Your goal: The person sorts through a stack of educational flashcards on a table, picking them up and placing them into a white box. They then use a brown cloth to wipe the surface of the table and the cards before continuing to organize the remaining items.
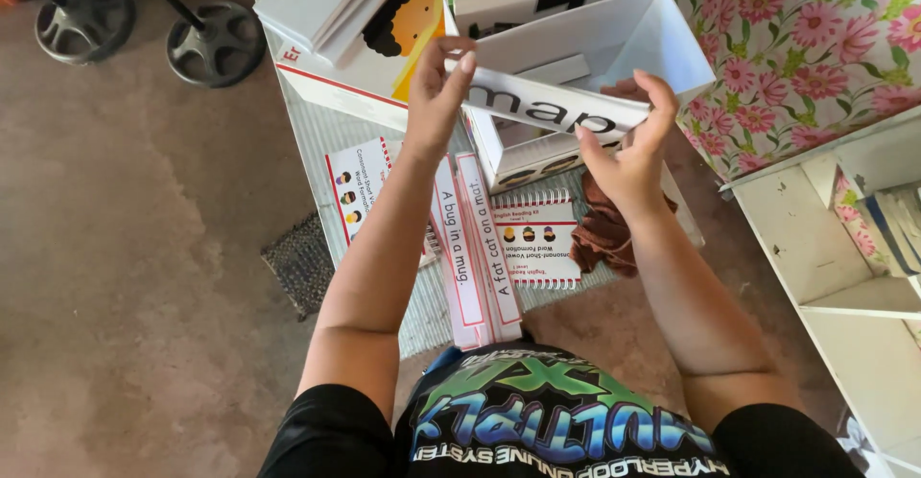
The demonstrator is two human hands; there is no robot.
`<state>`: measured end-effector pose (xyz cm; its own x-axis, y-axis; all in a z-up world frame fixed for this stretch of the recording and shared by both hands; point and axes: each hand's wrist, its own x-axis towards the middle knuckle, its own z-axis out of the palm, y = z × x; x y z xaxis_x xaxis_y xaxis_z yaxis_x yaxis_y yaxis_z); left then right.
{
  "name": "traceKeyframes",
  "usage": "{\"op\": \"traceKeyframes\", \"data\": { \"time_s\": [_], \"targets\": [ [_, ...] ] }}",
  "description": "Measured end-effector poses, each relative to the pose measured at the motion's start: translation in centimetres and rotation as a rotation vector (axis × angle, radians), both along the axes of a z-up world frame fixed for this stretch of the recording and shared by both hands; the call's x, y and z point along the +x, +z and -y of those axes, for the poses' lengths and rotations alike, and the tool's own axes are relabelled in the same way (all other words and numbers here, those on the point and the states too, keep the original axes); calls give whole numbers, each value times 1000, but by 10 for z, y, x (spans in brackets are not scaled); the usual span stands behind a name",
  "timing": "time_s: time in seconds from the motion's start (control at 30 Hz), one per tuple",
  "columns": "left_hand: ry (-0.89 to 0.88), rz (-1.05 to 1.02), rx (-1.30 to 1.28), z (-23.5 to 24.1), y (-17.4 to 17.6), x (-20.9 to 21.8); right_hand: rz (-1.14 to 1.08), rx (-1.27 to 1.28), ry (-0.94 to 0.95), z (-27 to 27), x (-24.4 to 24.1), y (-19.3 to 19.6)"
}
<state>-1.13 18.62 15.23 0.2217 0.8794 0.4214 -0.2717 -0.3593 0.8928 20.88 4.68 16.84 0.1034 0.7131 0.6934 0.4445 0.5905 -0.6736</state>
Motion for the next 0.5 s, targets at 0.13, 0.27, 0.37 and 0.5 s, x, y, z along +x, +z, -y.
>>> {"op": "traceKeyframes", "data": {
  "time_s": [0.13, 0.27, 0.37, 0.5],
  "targets": [
    [95, -12, -247, 7, 11, 14, 63, 17, -100, -3, -5, -4],
    [144, 65, -220, 7, 12, 20, 122, 124, -123, -10, -3, -6],
    [222, 26, -173, 6, 13, 25, 277, 93, -217, -5, -9, 7],
    [298, -104, -132, 8, 20, 28, 380, -57, -310, 3, -17, 22]
  ]
}}
